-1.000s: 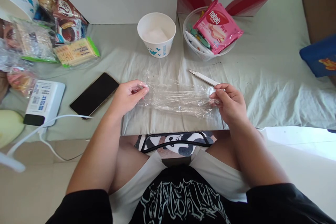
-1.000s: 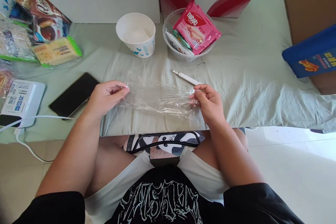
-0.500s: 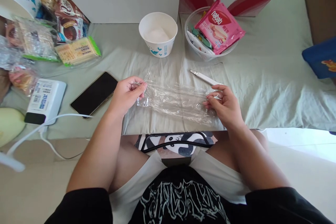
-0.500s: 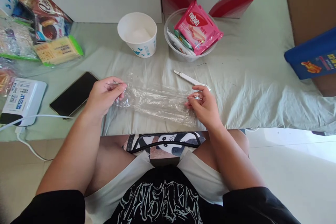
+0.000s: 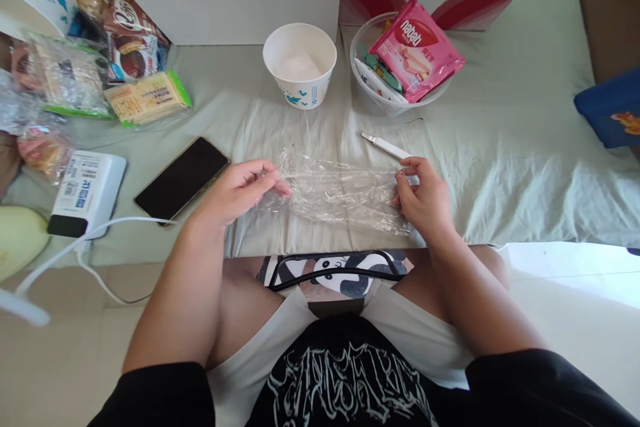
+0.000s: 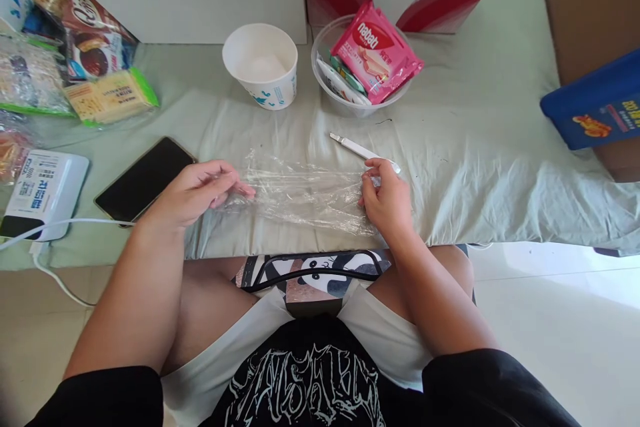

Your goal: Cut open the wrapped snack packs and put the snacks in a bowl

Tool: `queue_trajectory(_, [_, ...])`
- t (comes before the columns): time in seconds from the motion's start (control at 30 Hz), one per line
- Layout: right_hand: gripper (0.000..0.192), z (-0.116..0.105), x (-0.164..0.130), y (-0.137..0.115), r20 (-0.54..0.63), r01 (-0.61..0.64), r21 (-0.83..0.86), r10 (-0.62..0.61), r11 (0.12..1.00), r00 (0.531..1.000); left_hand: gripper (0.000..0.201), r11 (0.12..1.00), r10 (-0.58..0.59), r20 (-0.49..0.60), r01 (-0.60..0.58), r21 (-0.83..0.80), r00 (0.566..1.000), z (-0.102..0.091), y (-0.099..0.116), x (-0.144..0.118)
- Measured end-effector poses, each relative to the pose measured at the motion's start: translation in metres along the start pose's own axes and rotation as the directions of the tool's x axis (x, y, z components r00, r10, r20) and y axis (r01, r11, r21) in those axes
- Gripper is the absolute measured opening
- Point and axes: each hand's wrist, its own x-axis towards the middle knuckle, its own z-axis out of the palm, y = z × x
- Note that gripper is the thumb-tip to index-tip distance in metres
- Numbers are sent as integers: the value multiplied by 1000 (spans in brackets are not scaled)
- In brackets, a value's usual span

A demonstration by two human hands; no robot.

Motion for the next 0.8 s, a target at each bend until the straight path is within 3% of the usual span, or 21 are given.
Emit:
queue_trajectory(0.1, [24,1,0,0,6,12,-44,-12,999,1000,30,1000,12,-52,-11,5,999,5,-4,0])
queue_trajectory(0.23, [24,1,-1,-1,-3,43,-95,-43,995,999,24,989,-56,-96,68,128,994,11,2,0])
queue_trajectory(0.4, [27,1,-2,2,-21,82,-145,-86,986,996,25,922,-85,-291,186,340,953,15,9,4])
queue_trajectory(0.57, [32,-1,-4,6,-40,138,-269,-154,953,987,23,901,2,-404,174,397,915,20,7,12])
queue_trajectory(0.8, [33,-4,-9,11,-103,187,-398,-246,898,964,17,893,187,-423,26,449,887,27,8,22])
